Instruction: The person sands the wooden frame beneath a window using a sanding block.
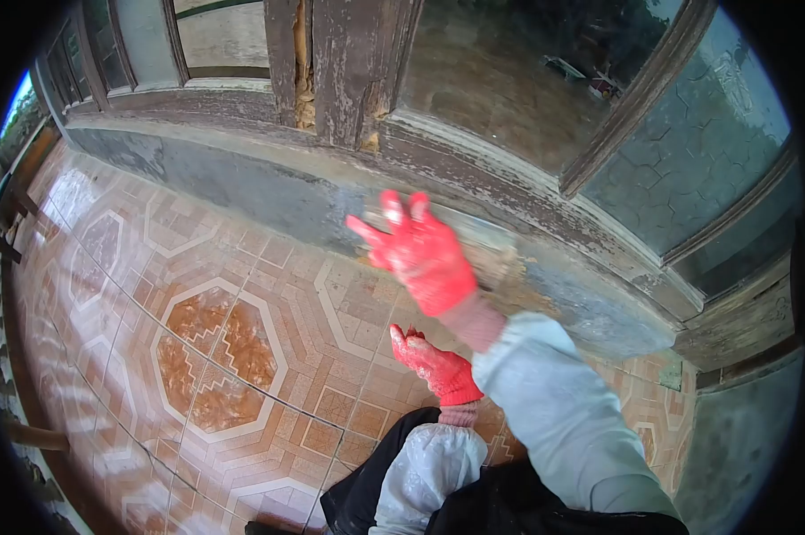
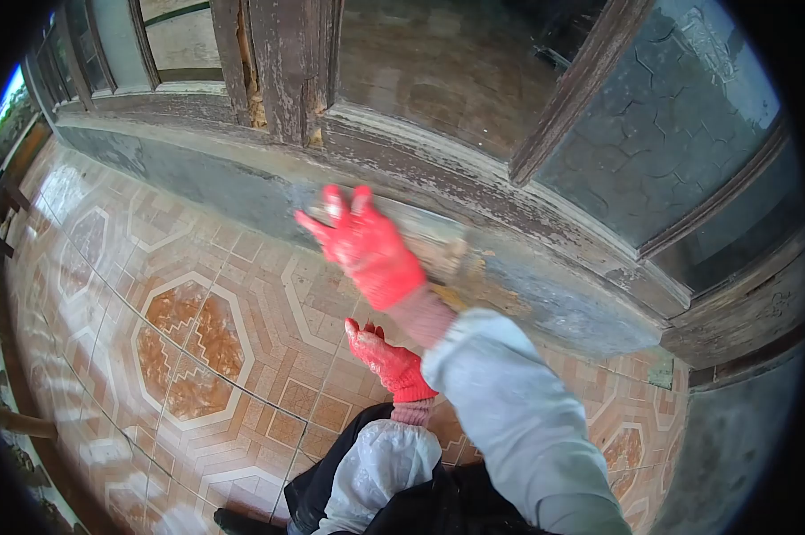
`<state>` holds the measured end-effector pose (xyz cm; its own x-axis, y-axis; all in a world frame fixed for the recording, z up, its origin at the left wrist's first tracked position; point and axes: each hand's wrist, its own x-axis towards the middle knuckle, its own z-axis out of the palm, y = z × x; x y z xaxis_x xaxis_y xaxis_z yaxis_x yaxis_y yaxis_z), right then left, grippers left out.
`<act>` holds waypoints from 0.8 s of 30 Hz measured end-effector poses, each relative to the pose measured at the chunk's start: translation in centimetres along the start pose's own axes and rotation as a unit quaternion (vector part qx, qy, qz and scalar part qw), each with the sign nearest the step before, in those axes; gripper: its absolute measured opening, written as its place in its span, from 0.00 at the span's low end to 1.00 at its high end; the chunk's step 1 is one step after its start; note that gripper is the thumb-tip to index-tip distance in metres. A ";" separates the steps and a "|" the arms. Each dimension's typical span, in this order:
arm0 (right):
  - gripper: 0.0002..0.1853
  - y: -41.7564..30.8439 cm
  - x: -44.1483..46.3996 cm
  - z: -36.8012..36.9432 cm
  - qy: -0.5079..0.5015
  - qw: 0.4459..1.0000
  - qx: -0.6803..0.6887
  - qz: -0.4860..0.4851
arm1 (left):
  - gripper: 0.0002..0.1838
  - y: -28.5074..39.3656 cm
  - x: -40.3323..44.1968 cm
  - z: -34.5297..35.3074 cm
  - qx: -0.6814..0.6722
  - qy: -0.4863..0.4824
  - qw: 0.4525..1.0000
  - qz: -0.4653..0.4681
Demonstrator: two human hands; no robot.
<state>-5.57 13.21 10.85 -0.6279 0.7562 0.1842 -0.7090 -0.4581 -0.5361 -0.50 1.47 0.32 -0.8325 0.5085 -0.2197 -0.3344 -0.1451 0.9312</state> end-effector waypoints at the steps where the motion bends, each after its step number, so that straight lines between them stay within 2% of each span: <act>1: 0.04 0.8 2.0 0.2 -0.004 1.000 0.005 0.000 | 0.31 -1.2 0.6 -0.6 0.003 0.002 1.000 0.005; 2: 0.04 1.5 3.7 0.2 0.014 0.961 0.268 0.059 | 0.31 -3.2 1.6 -1.2 0.046 0.005 0.999 0.003; 3: 0.06 2.1 5.0 0.1 0.030 0.851 0.511 0.114 | 0.32 -2.9 2.5 -1.6 0.090 0.005 0.996 0.001; 4: 0.07 2.6 5.8 0.0 0.045 0.679 0.715 0.160 | 0.31 -2.6 2.7 -1.7 0.091 -0.003 0.996 -0.022; 5: 0.09 2.4 5.2 -0.3 0.047 0.579 0.792 0.187 | 0.31 -1.9 2.4 -1.7 0.094 -0.006 0.995 -0.024; 7: 0.13 0.5 0.9 -1.1 0.047 0.517 0.829 0.207 | 0.33 -0.5 1.2 -0.9 -0.025 0.017 1.000 0.002; 8: 0.15 -1.1 -2.3 -1.6 0.046 0.493 0.845 0.203 | 0.32 1.5 0.6 -0.4 -0.033 0.023 0.999 -0.002; 9: 0.18 -3.1 -6.1 -2.2 0.043 0.443 0.875 0.193 | 0.32 1.4 0.6 -0.3 -0.033 0.020 0.999 -0.008; 11: 0.23 -6.9 -14.4 -3.3 -0.001 0.247 0.953 0.178 | 0.31 1.0 0.5 -0.1 -0.072 0.018 0.997 -0.026; 12: 0.25 -8.4 -17.6 -3.6 -0.031 0.166 0.970 0.173 | 0.31 1.1 0.4 0.0 -0.080 0.016 0.996 -0.029; 13: 0.28 -9.4 -19.7 -3.8 -0.054 0.130 0.976 0.165 | 0.31 1.3 0.1 0.2 -0.085 0.014 0.996 -0.035; 15: 0.30 -9.9 -20.7 -3.2 -0.085 0.106 0.978 0.157 | 0.31 1.7 -0.2 0.3 -0.062 -0.005 0.997 -0.033; 17: 0.29 -7.9 -17.8 -3.9 -0.080 0.138 0.972 0.174 | 0.31 0.9 -0.5 0.7 -0.069 -0.006 0.997 -0.039; 19: 0.29 -4.5 -11.3 -3.9 -0.047 0.219 0.958 0.181 | 0.32 0.7 -0.2 0.8 -0.068 -0.007 0.997 -0.036; 21: 0.28 -0.4 -3.0 -3.6 0.002 0.310 0.931 0.192 | 0.32 1.2 0.4 0.4 -0.030 -0.002 1.000 0.007; 22: 0.28 1.2 0.6 -3.3 0.024 0.332 0.922 0.200 | 0.33 0.8 1.0 0.1 -0.012 0.013 1.000 0.010; 24: 0.27 2.5 4.7 -2.9 0.038 0.371 0.905 0.204 | 0.34 -1.8 2.8 -1.5 -0.027 0.011 0.999 -0.044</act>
<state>-9.37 16.98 7.95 -0.8398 0.4302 0.3311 0.3428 -0.0526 0.9379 -2.90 1.88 -2.42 -0.8077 0.5031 -0.3074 -0.4300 -0.1459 0.8910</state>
